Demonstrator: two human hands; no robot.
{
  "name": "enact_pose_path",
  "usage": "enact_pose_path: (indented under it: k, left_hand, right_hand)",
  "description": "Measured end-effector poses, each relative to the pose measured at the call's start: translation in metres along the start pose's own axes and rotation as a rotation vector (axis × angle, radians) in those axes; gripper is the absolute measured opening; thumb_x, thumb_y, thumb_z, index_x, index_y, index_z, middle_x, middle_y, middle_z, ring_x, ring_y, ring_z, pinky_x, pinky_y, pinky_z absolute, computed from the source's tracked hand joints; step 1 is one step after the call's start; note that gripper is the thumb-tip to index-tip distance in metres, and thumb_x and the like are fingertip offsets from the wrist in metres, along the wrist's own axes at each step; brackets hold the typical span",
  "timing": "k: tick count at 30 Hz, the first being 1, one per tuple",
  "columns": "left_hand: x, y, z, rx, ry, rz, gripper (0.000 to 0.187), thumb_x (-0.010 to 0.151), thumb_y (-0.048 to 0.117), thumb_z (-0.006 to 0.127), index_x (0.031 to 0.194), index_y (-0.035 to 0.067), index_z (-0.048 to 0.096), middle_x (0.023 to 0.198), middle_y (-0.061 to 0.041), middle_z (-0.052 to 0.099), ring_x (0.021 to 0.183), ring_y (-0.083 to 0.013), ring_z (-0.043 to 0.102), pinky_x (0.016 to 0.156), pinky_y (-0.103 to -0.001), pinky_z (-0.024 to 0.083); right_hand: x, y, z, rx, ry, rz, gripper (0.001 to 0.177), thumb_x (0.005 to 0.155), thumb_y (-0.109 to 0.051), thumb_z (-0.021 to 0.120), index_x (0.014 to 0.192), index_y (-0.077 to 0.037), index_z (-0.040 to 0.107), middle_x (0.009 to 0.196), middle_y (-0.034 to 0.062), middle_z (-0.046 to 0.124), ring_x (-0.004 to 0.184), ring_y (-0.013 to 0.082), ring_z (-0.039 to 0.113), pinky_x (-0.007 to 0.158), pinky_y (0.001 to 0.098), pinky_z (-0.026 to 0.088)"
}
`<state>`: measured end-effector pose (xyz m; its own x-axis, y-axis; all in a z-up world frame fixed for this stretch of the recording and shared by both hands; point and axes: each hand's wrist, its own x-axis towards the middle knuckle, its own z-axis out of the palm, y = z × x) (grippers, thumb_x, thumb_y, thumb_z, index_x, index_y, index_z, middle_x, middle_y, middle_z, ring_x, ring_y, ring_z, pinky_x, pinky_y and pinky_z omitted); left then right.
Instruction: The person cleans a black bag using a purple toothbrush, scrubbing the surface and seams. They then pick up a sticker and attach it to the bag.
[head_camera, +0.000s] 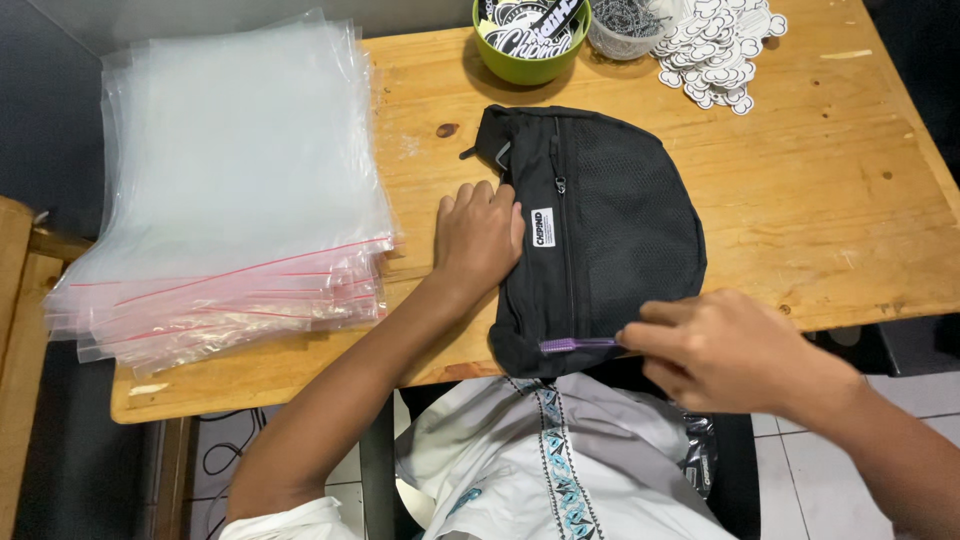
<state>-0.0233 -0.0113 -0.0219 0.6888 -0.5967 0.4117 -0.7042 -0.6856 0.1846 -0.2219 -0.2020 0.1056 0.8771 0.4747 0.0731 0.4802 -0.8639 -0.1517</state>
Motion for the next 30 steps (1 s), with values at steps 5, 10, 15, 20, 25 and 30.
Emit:
enact_pose_path:
  k: [5, 10, 15, 20, 25, 30]
  left_hand:
    - [-0.001, 0.001, -0.003, 0.020, -0.019, -0.029, 0.018, 0.096, 0.028, 0.059, 0.093, 0.011, 0.064, 0.086, -0.011, 0.063, 0.085, -0.0331, 0.057, 0.070, -0.047, 0.044]
    - [0.001, 0.000, -0.003, 0.034, -0.062, -0.024, 0.020, 0.098, 0.030, 0.057, 0.094, 0.011, 0.063, 0.087, -0.012, 0.063, 0.085, -0.0340, 0.058, 0.069, -0.047, 0.044]
    - [0.006, 0.022, -0.049, 0.013, 0.071, 0.091, 0.021, 0.093, 0.023, 0.064, 0.105, 0.007, 0.057, 0.096, -0.012, 0.054, 0.088, -0.0310, 0.052, 0.072, -0.043, 0.043]
    - [-0.006, 0.048, -0.065, -0.670, -0.165, 0.349, 0.042, 0.102, 0.026, 0.049, 0.129, -0.007, 0.050, 0.131, -0.025, 0.047, 0.126, -0.0415, 0.046, 0.112, -0.050, 0.037]
    - [-0.012, 0.043, -0.052, -0.525, -0.345, 0.323, 0.049, 0.101, 0.041, 0.048, 0.135, 0.006, 0.050, 0.145, -0.020, 0.039, 0.140, -0.0415, 0.032, 0.106, -0.058, 0.037]
    - [-0.010, 0.045, -0.048, -0.485, -0.323, 0.337, 0.048, 0.098, 0.040, 0.054, 0.133, 0.007, 0.052, 0.144, -0.019, 0.040, 0.136, -0.0403, 0.035, 0.101, -0.056, 0.042]
  right_hand:
    - [-0.004, 0.005, 0.006, 0.038, 0.070, 0.181, 0.022, 0.083, -0.010, 0.059, 0.100, -0.018, 0.070, 0.080, -0.0020, 0.062, 0.055, 0.0296, 0.061, 0.038, 0.0459, 0.044]
    - [-0.008, -0.005, 0.003, 0.316, -0.148, 0.192, 0.017, 0.084, -0.015, 0.061, 0.098, -0.018, 0.069, 0.085, -0.0027, 0.072, 0.061, 0.0283, 0.071, 0.051, 0.0426, 0.050]
    - [-0.024, 0.011, -0.011, 0.294, -0.014, 0.233, 0.014, 0.084, -0.013, 0.066, 0.096, -0.020, 0.069, 0.077, -0.0062, 0.069, 0.060, 0.0184, 0.069, 0.049, 0.0350, 0.045]
    - [-0.032, 0.016, 0.002, 0.317, -0.052, 0.180, 0.019, 0.088, -0.012, 0.060, 0.102, -0.019, 0.072, 0.075, -0.0022, 0.064, 0.057, 0.0248, 0.065, 0.048, 0.0382, 0.045]
    - [-0.079, 0.055, -0.010, 0.120, -0.265, 0.490, 0.007, 0.082, -0.024, 0.064, 0.085, -0.029, 0.067, 0.082, -0.0163, 0.074, 0.066, 0.0144, 0.072, 0.054, 0.0359, 0.050]
    - [-0.091, 0.040, -0.025, -0.150, -0.013, 0.537, 0.012, 0.085, -0.021, 0.064, 0.096, -0.025, 0.067, 0.088, -0.0113, 0.065, 0.065, 0.0176, 0.065, 0.042, 0.0374, 0.043]
